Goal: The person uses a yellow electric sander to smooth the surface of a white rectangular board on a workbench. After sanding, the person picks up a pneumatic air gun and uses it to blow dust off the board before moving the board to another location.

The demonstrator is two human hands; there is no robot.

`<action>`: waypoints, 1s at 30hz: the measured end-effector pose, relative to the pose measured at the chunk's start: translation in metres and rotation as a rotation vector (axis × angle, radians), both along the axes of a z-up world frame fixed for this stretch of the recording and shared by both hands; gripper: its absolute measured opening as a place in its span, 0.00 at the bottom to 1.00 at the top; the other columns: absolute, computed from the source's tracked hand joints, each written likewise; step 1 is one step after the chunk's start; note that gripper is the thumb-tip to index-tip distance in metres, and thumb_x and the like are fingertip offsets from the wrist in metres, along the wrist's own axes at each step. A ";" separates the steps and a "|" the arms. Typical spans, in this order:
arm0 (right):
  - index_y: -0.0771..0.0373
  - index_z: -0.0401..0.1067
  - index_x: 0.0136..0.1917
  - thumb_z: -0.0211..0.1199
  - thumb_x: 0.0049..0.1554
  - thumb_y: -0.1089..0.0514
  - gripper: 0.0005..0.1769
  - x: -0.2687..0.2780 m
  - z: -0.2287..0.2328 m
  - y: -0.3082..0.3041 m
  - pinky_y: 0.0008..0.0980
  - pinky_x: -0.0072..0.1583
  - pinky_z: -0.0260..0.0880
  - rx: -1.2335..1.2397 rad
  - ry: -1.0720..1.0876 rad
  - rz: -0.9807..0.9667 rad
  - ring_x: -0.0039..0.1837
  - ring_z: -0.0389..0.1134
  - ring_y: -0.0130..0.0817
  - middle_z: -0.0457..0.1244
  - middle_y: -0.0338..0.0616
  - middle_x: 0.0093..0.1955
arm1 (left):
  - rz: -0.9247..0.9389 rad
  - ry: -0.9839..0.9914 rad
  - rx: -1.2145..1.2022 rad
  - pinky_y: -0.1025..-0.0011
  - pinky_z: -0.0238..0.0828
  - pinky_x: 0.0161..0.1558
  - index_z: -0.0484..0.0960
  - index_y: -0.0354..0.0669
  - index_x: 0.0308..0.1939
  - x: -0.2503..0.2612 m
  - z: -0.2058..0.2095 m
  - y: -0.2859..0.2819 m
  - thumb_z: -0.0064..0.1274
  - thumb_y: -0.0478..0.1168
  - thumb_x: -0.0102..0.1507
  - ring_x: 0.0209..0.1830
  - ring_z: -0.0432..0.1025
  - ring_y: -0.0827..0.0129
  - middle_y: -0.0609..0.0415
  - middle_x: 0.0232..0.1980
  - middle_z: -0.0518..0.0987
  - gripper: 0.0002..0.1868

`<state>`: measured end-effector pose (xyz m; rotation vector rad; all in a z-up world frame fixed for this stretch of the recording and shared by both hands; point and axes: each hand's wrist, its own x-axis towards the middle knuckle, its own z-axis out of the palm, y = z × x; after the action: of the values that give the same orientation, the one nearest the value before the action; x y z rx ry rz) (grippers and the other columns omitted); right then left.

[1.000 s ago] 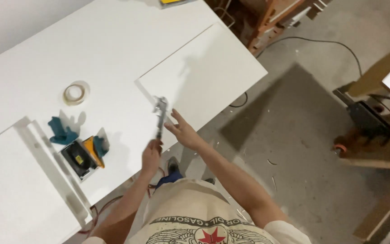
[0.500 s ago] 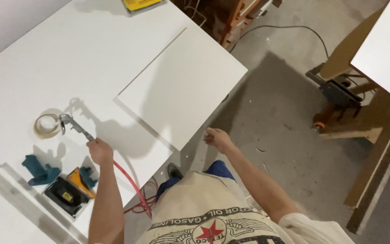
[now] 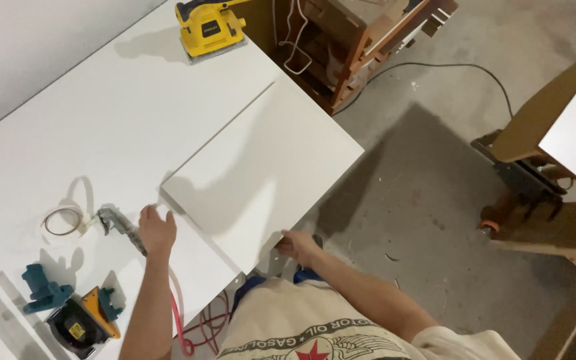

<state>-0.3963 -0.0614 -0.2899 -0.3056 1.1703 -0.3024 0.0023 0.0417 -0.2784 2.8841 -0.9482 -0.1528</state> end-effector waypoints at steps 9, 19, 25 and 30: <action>0.60 0.65 0.65 0.63 0.64 0.46 0.23 0.014 -0.037 0.034 0.47 0.65 0.72 0.116 -0.132 0.106 0.60 0.70 0.47 0.66 0.50 0.55 | -0.191 0.287 0.195 0.57 0.58 0.71 0.67 0.46 0.76 0.032 -0.024 -0.134 0.46 0.68 0.63 0.71 0.66 0.50 0.46 0.75 0.68 0.44; 0.69 0.28 0.83 0.50 0.64 0.30 0.56 -0.004 0.110 0.041 0.55 0.81 0.25 -0.034 0.225 -0.488 0.86 0.26 0.52 0.27 0.62 0.86 | -0.384 0.606 0.187 0.49 0.64 0.64 0.78 0.31 0.66 -0.032 0.070 -0.126 0.27 0.83 0.67 0.66 0.69 0.36 0.29 0.64 0.76 0.57; 0.69 0.42 0.82 0.50 0.66 0.33 0.48 -0.078 0.140 0.079 0.56 0.80 0.35 -0.124 0.401 -0.635 0.85 0.35 0.53 0.38 0.62 0.84 | -0.465 0.699 0.055 0.45 0.63 0.64 0.81 0.21 0.57 -0.114 0.087 -0.087 0.33 0.70 0.72 0.65 0.68 0.32 0.24 0.60 0.77 0.47; 0.66 0.60 0.76 0.58 0.64 0.31 0.43 -0.165 0.115 0.170 0.60 0.70 0.61 -0.204 0.620 -0.685 0.76 0.57 0.58 0.58 0.62 0.74 | -0.587 0.797 0.044 0.49 0.65 0.64 0.80 0.24 0.57 -0.210 0.086 -0.051 0.46 0.69 0.69 0.66 0.70 0.38 0.29 0.58 0.79 0.43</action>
<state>-0.5611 0.1089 -0.1753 -0.1661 1.8474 -0.9804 -0.2074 -0.0095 -0.1926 2.1151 -1.5127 -1.2421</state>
